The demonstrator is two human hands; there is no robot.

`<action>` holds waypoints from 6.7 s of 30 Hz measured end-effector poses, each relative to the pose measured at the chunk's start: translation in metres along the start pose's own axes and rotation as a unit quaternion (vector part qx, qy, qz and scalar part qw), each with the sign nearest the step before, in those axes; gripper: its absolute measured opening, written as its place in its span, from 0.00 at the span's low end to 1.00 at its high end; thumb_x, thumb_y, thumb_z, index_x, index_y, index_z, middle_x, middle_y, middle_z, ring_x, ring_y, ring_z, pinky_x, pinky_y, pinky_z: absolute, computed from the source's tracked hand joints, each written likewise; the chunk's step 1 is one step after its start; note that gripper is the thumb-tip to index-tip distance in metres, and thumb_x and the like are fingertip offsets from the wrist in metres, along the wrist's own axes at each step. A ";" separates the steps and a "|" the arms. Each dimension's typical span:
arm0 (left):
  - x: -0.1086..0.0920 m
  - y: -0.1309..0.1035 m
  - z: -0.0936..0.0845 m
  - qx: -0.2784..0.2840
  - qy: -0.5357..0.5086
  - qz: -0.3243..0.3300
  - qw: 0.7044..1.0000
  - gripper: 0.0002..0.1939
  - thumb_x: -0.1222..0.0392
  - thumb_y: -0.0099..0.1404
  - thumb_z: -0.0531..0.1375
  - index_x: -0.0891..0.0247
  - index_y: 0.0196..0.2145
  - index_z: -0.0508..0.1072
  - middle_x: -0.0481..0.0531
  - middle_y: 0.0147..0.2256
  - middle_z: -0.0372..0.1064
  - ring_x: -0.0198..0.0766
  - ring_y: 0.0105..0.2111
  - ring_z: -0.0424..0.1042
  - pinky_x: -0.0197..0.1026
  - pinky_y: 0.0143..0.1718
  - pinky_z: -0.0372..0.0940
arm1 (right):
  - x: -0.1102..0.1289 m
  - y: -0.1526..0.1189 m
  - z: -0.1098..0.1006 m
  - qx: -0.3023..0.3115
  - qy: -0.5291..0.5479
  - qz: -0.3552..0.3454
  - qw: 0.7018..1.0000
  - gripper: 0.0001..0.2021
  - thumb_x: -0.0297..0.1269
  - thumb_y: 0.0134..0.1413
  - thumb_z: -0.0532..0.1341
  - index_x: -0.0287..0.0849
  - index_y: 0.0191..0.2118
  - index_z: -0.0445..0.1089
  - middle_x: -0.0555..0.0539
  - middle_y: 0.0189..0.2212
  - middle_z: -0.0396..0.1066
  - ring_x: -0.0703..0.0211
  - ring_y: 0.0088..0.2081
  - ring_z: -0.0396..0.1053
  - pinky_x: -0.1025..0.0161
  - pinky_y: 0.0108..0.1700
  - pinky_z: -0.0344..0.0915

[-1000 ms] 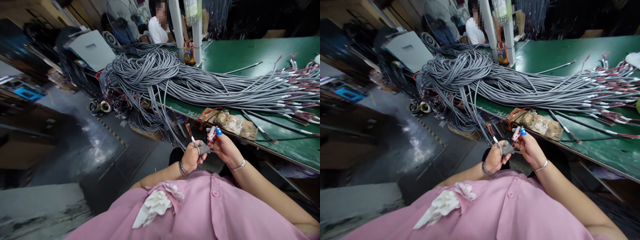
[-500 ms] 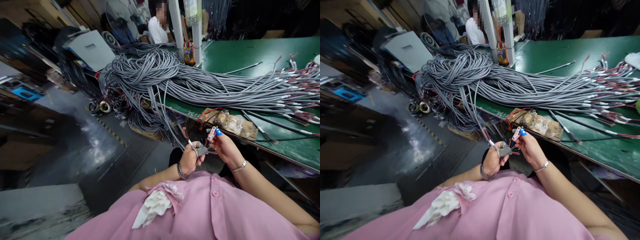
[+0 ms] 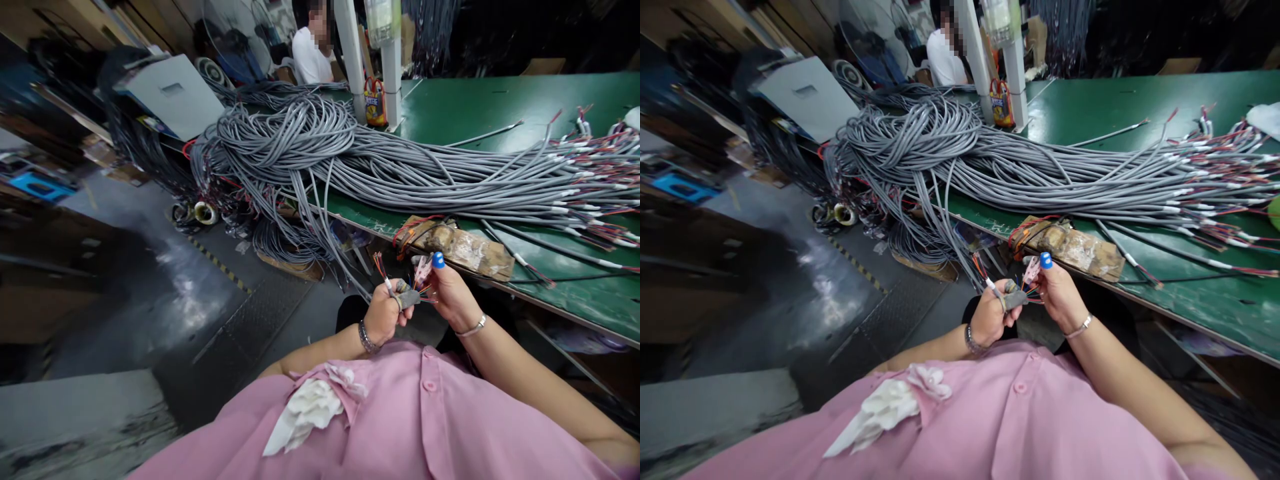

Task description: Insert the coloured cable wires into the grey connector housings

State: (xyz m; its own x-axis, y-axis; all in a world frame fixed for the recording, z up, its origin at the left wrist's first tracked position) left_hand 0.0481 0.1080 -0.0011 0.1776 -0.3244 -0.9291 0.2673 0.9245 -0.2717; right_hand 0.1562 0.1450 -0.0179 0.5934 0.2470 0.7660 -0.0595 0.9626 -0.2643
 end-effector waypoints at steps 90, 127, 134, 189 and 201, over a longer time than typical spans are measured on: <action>0.011 -0.003 0.000 -0.019 -0.122 -0.010 0.992 0.13 0.53 0.56 0.62 0.63 0.26 0.64 0.42 0.15 0.60 0.25 0.10 0.52 0.32 0.12 0.43 | -0.008 -0.006 0.009 0.027 0.121 0.032 0.992 0.15 0.49 0.43 0.69 0.43 0.29 0.73 0.52 0.25 0.72 0.66 0.24 0.63 0.66 0.26 0.61; -0.004 -0.011 -0.010 -0.074 -0.063 0.059 0.993 0.14 0.53 0.57 0.62 0.64 0.24 0.63 0.43 0.16 0.63 0.25 0.11 0.55 0.31 0.11 0.44 | 0.005 -0.010 -0.004 0.015 -0.015 -0.068 0.997 0.20 0.57 0.52 0.60 0.43 0.31 0.73 0.48 0.27 0.70 0.62 0.28 0.64 0.65 0.29 0.62; -0.001 -0.004 -0.009 -0.078 -0.071 0.049 0.993 0.14 0.53 0.57 0.61 0.63 0.24 0.62 0.43 0.16 0.63 0.25 0.11 0.54 0.31 0.11 0.44 | -0.010 -0.001 0.006 0.033 0.072 0.023 0.997 0.20 0.57 0.45 0.65 0.42 0.32 0.75 0.48 0.28 0.73 0.63 0.27 0.66 0.65 0.29 0.63; 0.022 -0.023 -0.024 -0.019 0.023 0.014 0.999 0.18 0.48 0.55 0.63 0.64 0.23 0.63 0.45 0.16 0.64 0.26 0.11 0.57 0.31 0.13 0.48 | -0.030 -0.046 -0.004 0.111 -0.106 0.160 0.975 0.10 0.42 0.48 0.67 0.41 0.32 0.72 0.48 0.29 0.72 0.64 0.29 0.67 0.66 0.31 0.65; 0.037 -0.022 0.007 0.132 0.114 -0.070 0.982 0.17 0.49 0.56 0.61 0.67 0.23 0.69 0.49 0.17 0.67 0.28 0.12 0.61 0.30 0.13 0.50 | -0.011 -0.047 0.019 0.167 -0.270 0.051 0.947 0.14 0.48 0.49 0.65 0.41 0.29 0.70 0.50 0.23 0.72 0.63 0.24 0.67 0.64 0.29 0.63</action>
State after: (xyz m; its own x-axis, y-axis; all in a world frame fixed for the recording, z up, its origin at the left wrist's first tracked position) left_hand 0.0551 0.0740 -0.0279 -0.0867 -0.3644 -0.9272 0.5160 0.7797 -0.3546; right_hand 0.1368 0.0990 -0.0027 0.0798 0.2753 0.9581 -0.3995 0.8894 -0.2223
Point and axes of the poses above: each hand's wrist, its own y-axis towards the middle knuckle, its own z-axis out of the palm, x = y × z, the point moved 10 cm from there along y, towards the middle knuckle
